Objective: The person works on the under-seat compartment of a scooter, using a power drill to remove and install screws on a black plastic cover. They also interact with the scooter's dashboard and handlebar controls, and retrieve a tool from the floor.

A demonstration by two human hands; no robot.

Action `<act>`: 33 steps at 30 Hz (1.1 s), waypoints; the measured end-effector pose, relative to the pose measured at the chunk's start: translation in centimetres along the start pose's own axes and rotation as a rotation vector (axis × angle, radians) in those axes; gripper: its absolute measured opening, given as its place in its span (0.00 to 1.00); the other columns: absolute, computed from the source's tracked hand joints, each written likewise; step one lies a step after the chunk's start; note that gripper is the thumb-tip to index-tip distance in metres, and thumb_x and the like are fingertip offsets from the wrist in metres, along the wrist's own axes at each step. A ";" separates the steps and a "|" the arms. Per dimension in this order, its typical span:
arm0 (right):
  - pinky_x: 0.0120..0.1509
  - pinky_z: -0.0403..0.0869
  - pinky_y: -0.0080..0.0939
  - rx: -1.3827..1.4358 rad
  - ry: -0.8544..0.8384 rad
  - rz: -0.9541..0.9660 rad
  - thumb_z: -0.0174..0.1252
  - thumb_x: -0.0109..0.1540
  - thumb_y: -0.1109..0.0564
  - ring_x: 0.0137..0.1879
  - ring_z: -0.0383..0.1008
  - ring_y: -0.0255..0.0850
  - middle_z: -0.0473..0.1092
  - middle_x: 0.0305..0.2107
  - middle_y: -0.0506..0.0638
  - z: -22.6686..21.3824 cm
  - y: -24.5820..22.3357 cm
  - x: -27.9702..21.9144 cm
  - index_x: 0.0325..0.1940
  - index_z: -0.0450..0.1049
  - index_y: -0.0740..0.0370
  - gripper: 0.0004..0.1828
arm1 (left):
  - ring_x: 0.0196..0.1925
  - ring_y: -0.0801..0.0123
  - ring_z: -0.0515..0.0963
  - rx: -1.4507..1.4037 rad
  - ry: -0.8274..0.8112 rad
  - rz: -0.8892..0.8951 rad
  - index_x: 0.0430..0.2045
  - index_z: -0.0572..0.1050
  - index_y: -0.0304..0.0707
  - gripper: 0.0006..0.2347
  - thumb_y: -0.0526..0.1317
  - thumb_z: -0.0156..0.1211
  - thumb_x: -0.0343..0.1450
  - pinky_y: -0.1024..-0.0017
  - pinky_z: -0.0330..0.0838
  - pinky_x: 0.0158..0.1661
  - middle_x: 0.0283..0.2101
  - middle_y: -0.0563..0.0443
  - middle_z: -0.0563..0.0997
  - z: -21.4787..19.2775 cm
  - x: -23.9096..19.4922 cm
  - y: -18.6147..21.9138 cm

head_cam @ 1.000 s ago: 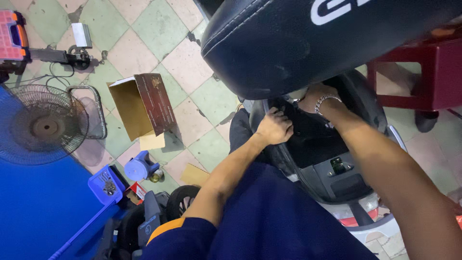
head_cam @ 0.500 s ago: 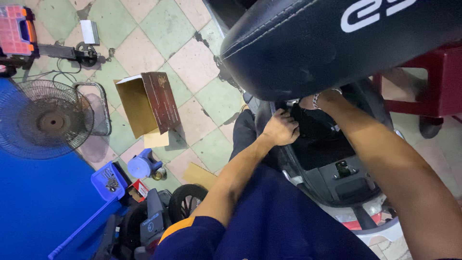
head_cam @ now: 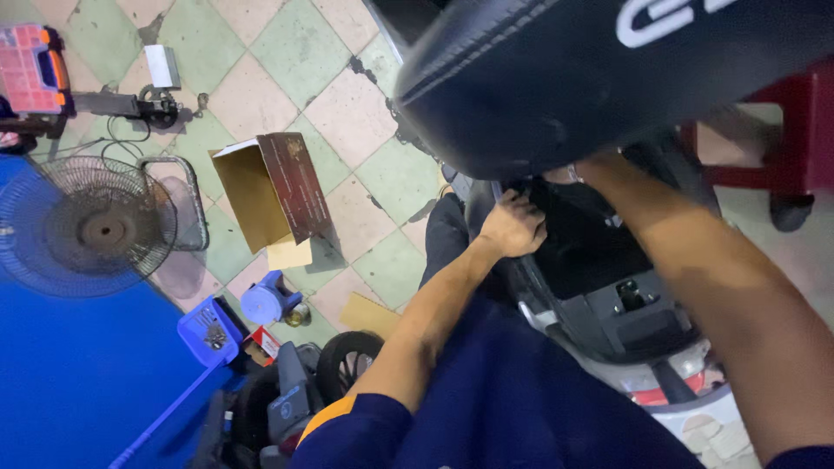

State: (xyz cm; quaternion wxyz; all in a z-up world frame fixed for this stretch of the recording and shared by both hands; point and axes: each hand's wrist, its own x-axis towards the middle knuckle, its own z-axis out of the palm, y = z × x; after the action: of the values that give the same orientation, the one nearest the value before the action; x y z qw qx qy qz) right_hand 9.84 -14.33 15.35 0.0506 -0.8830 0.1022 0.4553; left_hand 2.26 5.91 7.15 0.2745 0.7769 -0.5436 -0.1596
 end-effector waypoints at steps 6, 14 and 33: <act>0.62 0.74 0.54 0.159 0.004 0.117 0.56 0.61 0.49 0.55 0.78 0.56 0.76 0.51 0.63 1.7 2.7 -5.4 0.55 0.78 0.64 0.23 | 0.48 0.55 0.82 0.102 -0.369 -0.114 0.28 0.82 0.42 0.11 0.46 0.59 0.62 0.55 0.64 0.59 0.37 0.44 0.85 0.5 2.2 0.1; 0.52 0.77 0.46 1.174 0.429 0.389 0.68 0.54 0.51 0.43 0.82 0.44 0.80 0.35 0.51 20.7 3.9 -17.3 0.48 0.81 0.57 0.19 | 0.52 0.44 0.81 -0.060 -0.738 -0.095 0.38 0.80 0.35 0.10 0.35 0.61 0.66 0.53 0.75 0.52 0.46 0.36 0.82 7.8 5.5 -2.6; 0.54 0.77 0.40 1.877 1.063 0.543 0.64 0.58 0.67 0.50 0.78 0.39 0.78 0.40 0.49 31.1 -6.9 -25.8 0.43 0.76 0.64 0.10 | 0.50 0.52 0.85 0.551 -1.062 0.251 0.40 0.84 0.41 0.13 0.41 0.48 0.78 0.57 0.79 0.47 0.47 0.41 0.84 19.4 6.2 -4.2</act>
State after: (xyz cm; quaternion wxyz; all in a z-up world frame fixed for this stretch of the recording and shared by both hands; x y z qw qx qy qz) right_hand -27.83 1.53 18.25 0.5471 -0.5253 0.6048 -0.2429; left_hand -2.96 -3.66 -10.53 -0.2284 0.5636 -0.7148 -0.3453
